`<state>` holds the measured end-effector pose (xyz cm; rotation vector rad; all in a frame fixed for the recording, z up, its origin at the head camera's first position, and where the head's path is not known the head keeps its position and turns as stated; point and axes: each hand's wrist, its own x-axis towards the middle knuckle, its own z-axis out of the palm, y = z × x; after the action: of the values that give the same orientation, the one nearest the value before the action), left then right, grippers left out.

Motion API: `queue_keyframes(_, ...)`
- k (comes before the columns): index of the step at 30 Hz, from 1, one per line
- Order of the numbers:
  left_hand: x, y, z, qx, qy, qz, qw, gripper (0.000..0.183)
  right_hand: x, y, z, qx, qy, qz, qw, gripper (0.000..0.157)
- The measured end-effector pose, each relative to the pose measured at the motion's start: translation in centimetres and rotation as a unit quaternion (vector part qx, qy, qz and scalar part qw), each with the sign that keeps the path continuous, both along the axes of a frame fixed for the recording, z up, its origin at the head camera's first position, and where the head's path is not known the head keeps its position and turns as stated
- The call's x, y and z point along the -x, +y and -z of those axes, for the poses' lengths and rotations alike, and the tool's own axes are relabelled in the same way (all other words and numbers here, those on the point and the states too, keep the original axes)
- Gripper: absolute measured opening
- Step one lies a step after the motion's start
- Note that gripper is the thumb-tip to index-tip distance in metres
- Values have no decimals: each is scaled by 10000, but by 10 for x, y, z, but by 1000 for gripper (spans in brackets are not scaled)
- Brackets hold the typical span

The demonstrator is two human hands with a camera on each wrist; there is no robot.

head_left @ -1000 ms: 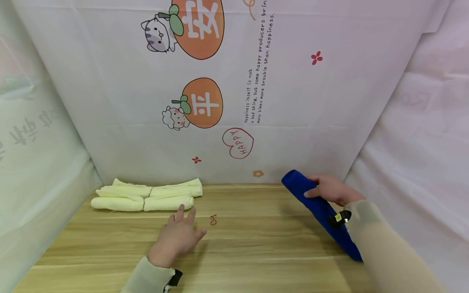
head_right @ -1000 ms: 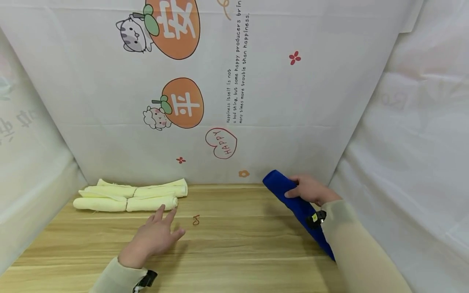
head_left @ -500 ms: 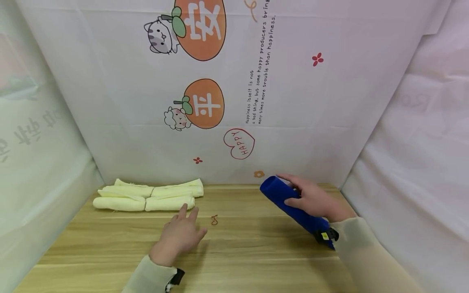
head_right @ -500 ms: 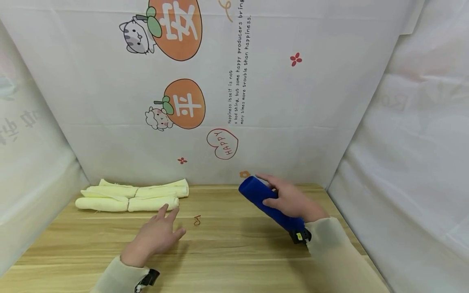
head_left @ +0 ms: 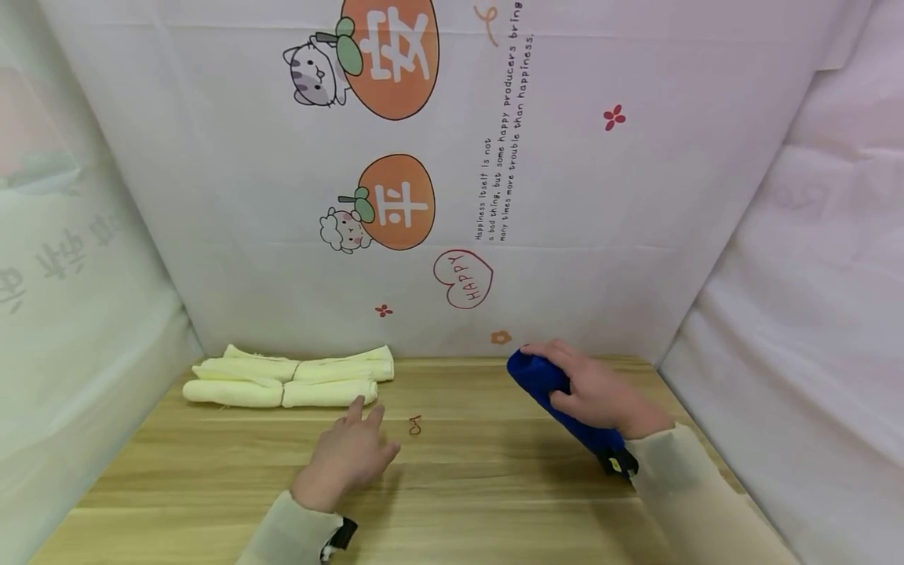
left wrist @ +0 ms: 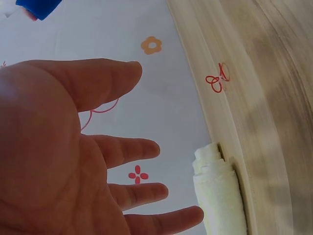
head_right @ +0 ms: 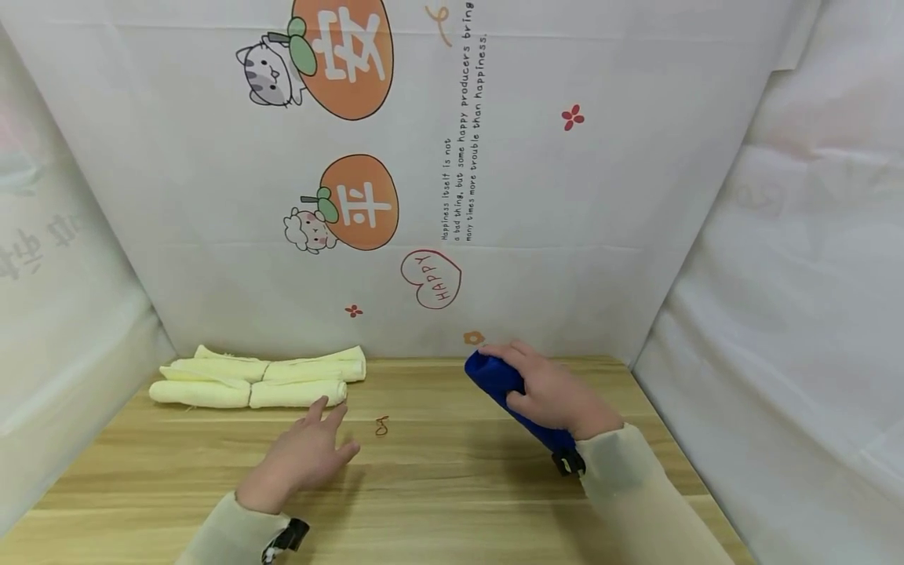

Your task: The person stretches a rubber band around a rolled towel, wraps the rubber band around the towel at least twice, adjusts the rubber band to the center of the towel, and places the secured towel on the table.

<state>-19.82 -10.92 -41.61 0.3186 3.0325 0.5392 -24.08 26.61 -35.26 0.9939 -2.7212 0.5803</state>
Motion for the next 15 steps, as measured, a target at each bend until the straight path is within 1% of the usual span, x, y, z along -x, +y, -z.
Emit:
queue_keyframes(3,2,1,1,55,-26,47,10000,66,-2,-4,3,398,-206,60,9990,65)
queue_keyframes(7,5,2,4,78,-50,85,9999,67,-4,-11,7,904,-607,52,9940,51)
queue_keyframes(12,8,4,6,58,34,182,9998,64,-4,-18,14,1307,-936,159,9869,46)
queue_keyframes(15,12,6,6,50,199,252,9995,62,-3,-20,18,1676,-1128,274,9790,45)
